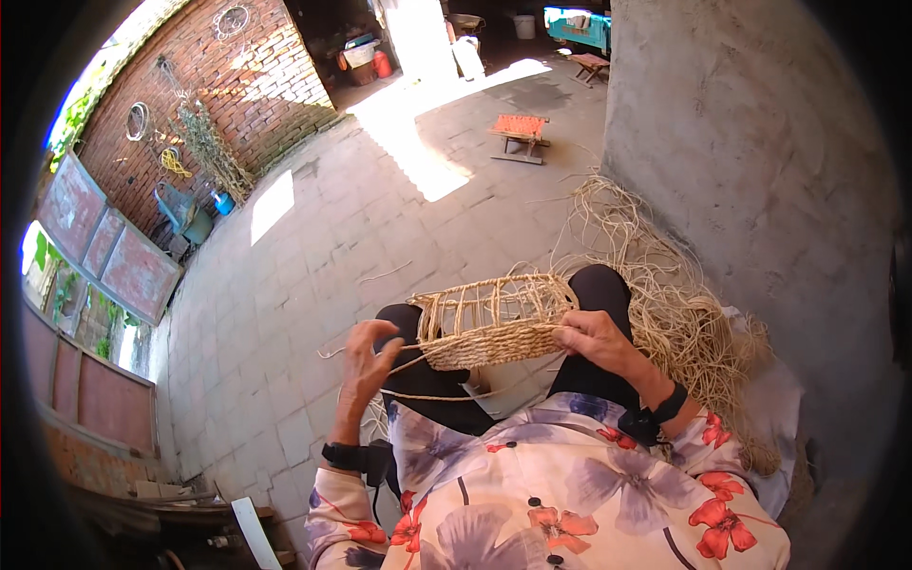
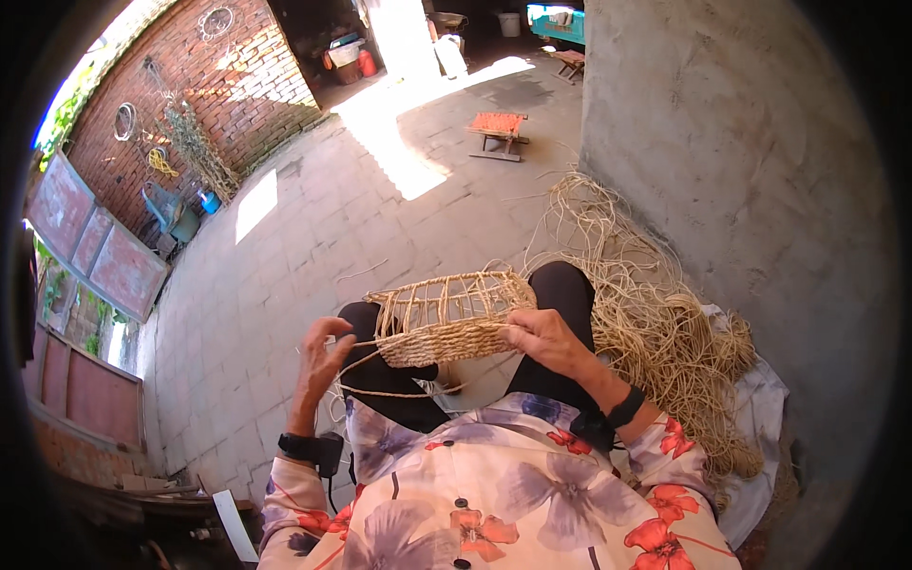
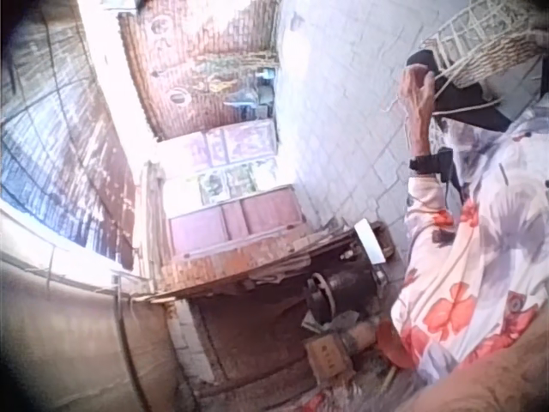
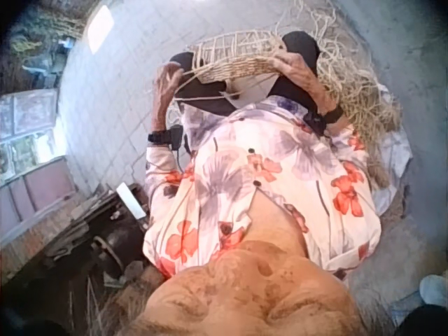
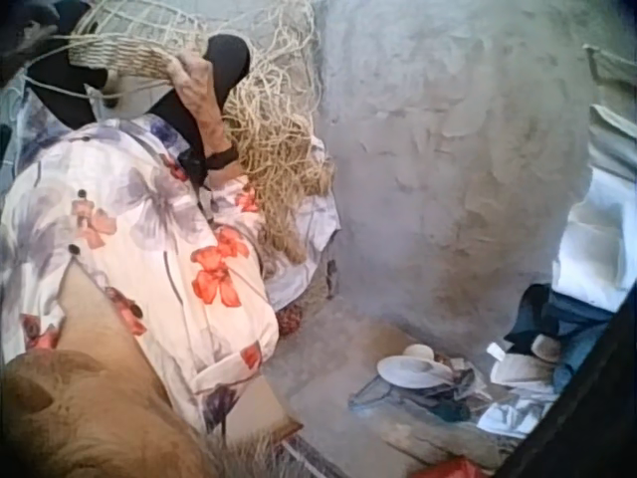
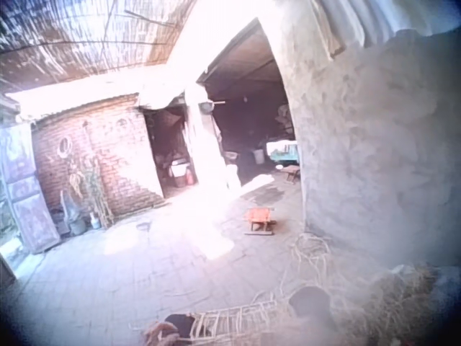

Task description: The person weaves a basket by hand, threading long plant fibers through the established frame of the basket and pulling them tight.

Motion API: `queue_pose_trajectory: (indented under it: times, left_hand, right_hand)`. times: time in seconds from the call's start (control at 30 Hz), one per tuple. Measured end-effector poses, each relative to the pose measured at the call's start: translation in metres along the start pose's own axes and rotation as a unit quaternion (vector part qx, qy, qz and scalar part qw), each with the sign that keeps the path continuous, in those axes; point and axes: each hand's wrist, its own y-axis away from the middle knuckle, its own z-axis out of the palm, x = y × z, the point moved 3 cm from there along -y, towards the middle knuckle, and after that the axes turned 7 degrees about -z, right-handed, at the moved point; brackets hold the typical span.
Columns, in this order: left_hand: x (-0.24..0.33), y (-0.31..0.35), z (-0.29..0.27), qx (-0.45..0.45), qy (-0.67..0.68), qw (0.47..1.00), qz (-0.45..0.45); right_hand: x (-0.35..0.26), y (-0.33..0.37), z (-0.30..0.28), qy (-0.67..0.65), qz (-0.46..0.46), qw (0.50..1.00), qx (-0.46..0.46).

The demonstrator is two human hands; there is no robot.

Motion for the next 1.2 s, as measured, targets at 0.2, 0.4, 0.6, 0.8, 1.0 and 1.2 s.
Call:
queue_pose_trajectory:
  times: [0.2, 0.4, 0.6, 0.8, 1.0, 1.2]
  left_hand:
    - [0.063, 0.009, 0.037, -0.012, -0.103, 0.987, 0.12]
    - [0.062, 0.016, 0.046, -0.012, -0.084, 0.992, 0.093]
    - [-0.008, 0.008, 0.016, 0.018, -0.037, 0.998, -0.053]
    - [-0.258, 0.091, -0.168, 0.21, -0.318, 0.856, -0.35]
    - [-0.21, 0.067, -0.127, 0.145, -0.278, 0.937, -0.157]
    - [0.058, 0.012, 0.021, 0.059, -0.09, 0.98, 0.17]
  right_hand:
    - [0.011, 0.015, -0.002, -0.388, 0.253, 0.886, -0.018]
    - [0.026, 0.016, -0.006, -0.389, 0.301, 0.869, -0.049]
    - [0.032, 0.021, -0.022, -0.591, 0.281, 0.757, 0.013]
    - [0.049, 0.029, -0.018, -0.674, 0.219, 0.703, 0.054]
    - [0.055, 0.027, -0.015, -0.709, 0.22, 0.665, 0.081]
    - [0.064, 0.031, -0.011, -0.713, 0.212, 0.663, 0.088]
